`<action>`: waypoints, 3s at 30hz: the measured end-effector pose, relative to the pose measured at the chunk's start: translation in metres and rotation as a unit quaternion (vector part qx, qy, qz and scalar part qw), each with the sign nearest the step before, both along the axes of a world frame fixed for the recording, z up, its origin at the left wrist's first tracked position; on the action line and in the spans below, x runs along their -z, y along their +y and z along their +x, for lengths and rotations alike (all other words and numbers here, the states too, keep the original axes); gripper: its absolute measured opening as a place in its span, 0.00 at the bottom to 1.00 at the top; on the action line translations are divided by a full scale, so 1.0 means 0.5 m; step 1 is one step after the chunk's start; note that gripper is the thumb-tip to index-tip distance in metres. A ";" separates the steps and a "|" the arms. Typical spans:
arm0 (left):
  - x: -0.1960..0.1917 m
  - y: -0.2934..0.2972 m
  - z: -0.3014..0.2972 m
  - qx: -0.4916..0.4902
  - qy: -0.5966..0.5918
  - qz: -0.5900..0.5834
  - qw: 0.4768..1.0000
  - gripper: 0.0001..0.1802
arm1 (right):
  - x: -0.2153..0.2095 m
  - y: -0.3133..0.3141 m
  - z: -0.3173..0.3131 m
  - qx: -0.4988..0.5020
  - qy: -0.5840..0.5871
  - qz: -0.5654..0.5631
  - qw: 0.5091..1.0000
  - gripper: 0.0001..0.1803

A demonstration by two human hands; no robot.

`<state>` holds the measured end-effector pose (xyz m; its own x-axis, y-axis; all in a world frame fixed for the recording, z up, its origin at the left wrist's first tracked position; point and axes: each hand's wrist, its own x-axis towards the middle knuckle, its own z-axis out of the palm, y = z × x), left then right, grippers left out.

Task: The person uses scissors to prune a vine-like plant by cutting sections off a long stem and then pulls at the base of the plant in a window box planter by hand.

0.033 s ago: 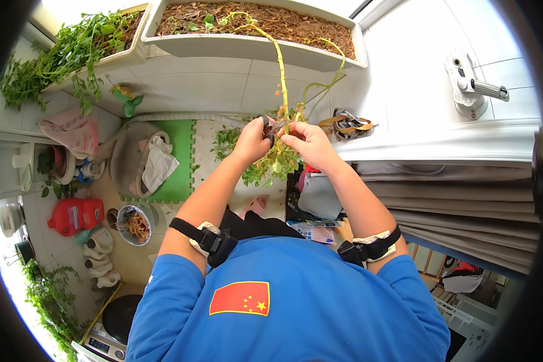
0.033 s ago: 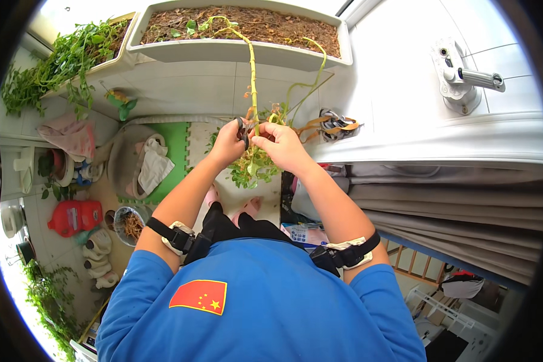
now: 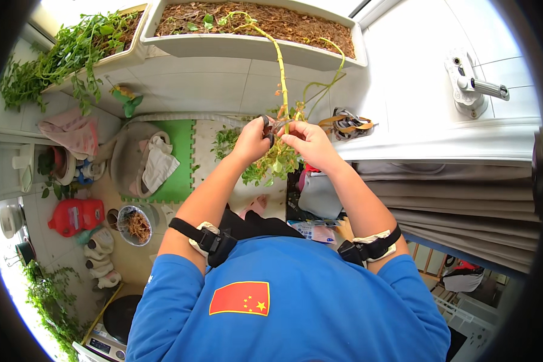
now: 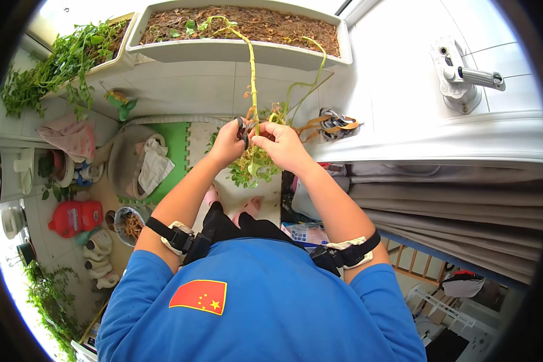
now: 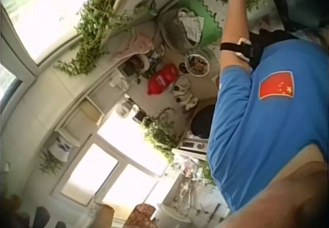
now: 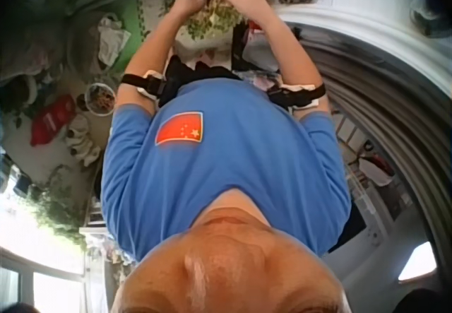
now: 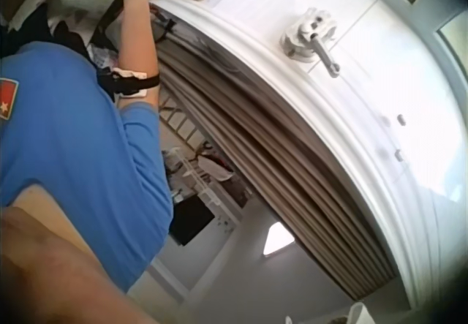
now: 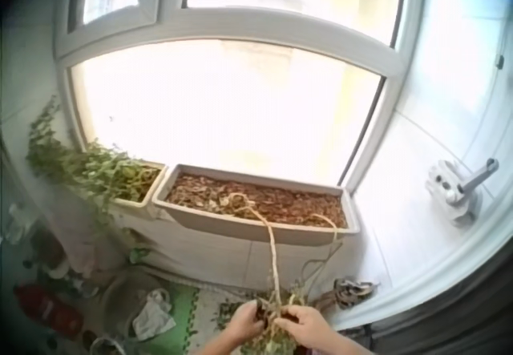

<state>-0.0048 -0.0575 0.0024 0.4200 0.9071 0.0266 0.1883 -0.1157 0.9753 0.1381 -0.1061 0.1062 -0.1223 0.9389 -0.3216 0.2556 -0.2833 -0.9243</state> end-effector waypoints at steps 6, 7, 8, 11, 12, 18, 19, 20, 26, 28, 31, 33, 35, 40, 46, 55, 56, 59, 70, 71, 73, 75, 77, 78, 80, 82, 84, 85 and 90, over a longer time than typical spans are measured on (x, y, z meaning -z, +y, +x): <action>-0.001 -0.004 -0.010 0.019 0.044 0.008 0.999 0.06 | 0.008 0.000 -0.001 -0.001 -0.017 -0.002 1.000 0.07; 0.001 -0.005 -0.013 0.022 0.045 0.009 0.999 0.06 | 0.015 0.000 -0.002 0.006 -0.021 -0.005 1.000 0.07; 0.004 -0.006 -0.016 0.027 0.051 0.030 0.998 0.06 | 0.024 -0.001 -0.003 0.008 -0.020 -0.004 1.000 0.07; -0.010 -0.014 -0.014 0.043 0.046 0.001 0.998 0.08 | 0.054 -0.008 0.003 0.033 0.000 0.035 0.999 0.07; -0.017 -0.018 -0.016 0.047 0.038 -0.048 0.997 0.09 | 0.059 -0.007 0.002 0.042 -0.002 0.043 0.998 0.08; -0.052 -0.067 -0.005 0.010 -0.213 -0.252 0.944 0.12 | 0.061 -0.014 -0.003 0.064 -0.082 0.060 0.993 0.11; -0.051 -0.075 -0.002 0.004 -0.172 -0.266 0.948 0.13 | 0.062 -0.016 -0.007 0.072 -0.081 0.069 0.992 0.13; -0.046 -0.074 0.000 0.009 -0.166 -0.266 0.949 0.13 | 0.060 -0.018 -0.009 0.079 -0.077 0.069 0.991 0.13; -0.019 -0.073 -0.014 0.008 -0.030 -0.204 0.979 0.13 | 0.068 -0.024 0.011 0.116 -0.064 0.111 0.985 0.19; -0.039 -0.079 -0.012 0.016 -0.019 -0.243 0.970 0.13 | 0.106 -0.012 0.050 0.235 -0.062 0.147 0.959 0.19; -0.047 -0.083 -0.011 -0.003 -0.072 -0.268 0.961 0.13 | 0.191 0.009 0.110 0.262 -0.090 0.108 0.955 0.19; -0.050 -0.079 -0.012 0.007 -0.067 -0.267 0.961 0.13 | 0.212 0.014 0.118 0.190 0.043 0.014 0.981 0.18; -0.054 -0.075 -0.016 0.005 -0.069 -0.267 0.961 0.13 | 0.207 0.023 0.126 0.162 0.076 -0.032 0.983 0.16; -0.029 -0.060 -0.024 0.010 -0.071 -0.256 0.964 0.12 | 0.193 -0.021 0.146 0.181 0.176 -0.105 0.962 0.11; -0.019 -0.054 -0.008 -0.006 -0.071 -0.281 0.957 0.10 | 0.131 -0.097 0.144 0.172 0.309 -0.123 0.927 0.12; -0.114 -0.062 -0.079 -0.044 0.330 0.043 0.942 0.15 | 0.100 -0.102 0.099 0.151 0.305 -0.056 0.939 0.21; -0.148 -0.071 -0.084 0.014 0.395 0.052 0.917 0.16 | 0.101 -0.098 0.097 0.163 0.296 -0.045 0.940 0.22; -0.163 -0.086 -0.104 0.084 0.488 0.088 0.864 0.17 | 0.117 -0.085 0.087 0.159 0.299 -0.036 0.940 0.22; -0.128 -0.081 -0.050 0.118 0.512 0.067 0.848 0.15 | 0.117 -0.070 0.066 0.208 0.310 -0.048 0.927 0.21; -0.126 -0.079 -0.048 0.117 0.512 0.069 0.848 0.14 | 0.117 -0.069 0.067 0.208 0.309 -0.049 0.927 0.21; -0.126 -0.077 -0.044 0.117 0.512 0.072 0.848 0.14 | 0.117 -0.068 0.069 0.217 0.315 -0.054 0.922 0.21; -0.132 -0.075 -0.039 0.105 0.519 0.075 0.845 0.13 | 0.111 -0.068 0.065 0.217 0.307 -0.059 0.925 0.21; -0.139 -0.073 -0.035 0.106 0.526 0.075 0.841 0.13 | 0.109 -0.067 0.061 0.218 0.299 -0.063 0.927 0.21; -0.141 -0.072 -0.033 0.107 0.532 0.074 0.837 0.13 | 0.108 -0.066 0.059 0.218 0.295 -0.063 0.928 0.21; -0.141 -0.070 -0.030 0.102 0.531 0.087 0.837 0.12 | 0.110 -0.064 0.057 0.218 0.291 -0.062 0.929 0.21; -0.143 -0.066 -0.025 0.097 0.530 0.099 0.837 0.11 | 0.117 -0.063 0.057 0.210 0.306 -0.056 0.927 0.20; -0.151 -0.061 -0.020 0.102 0.544 0.103 0.827 0.10 | 0.119 -0.062 0.053 0.217 0.302 -0.056 0.927 0.21; -0.150 -0.060 -0.020 0.102 0.544 0.103 0.826 0.10 | 0.120 -0.062 0.052 0.224 0.297 -0.056 0.926 0.21; -0.151 -0.057 -0.017 0.113 0.562 0.073 0.816 0.10 | 0.127 -0.062 0.052 0.227 0.285 -0.056 0.930 0.20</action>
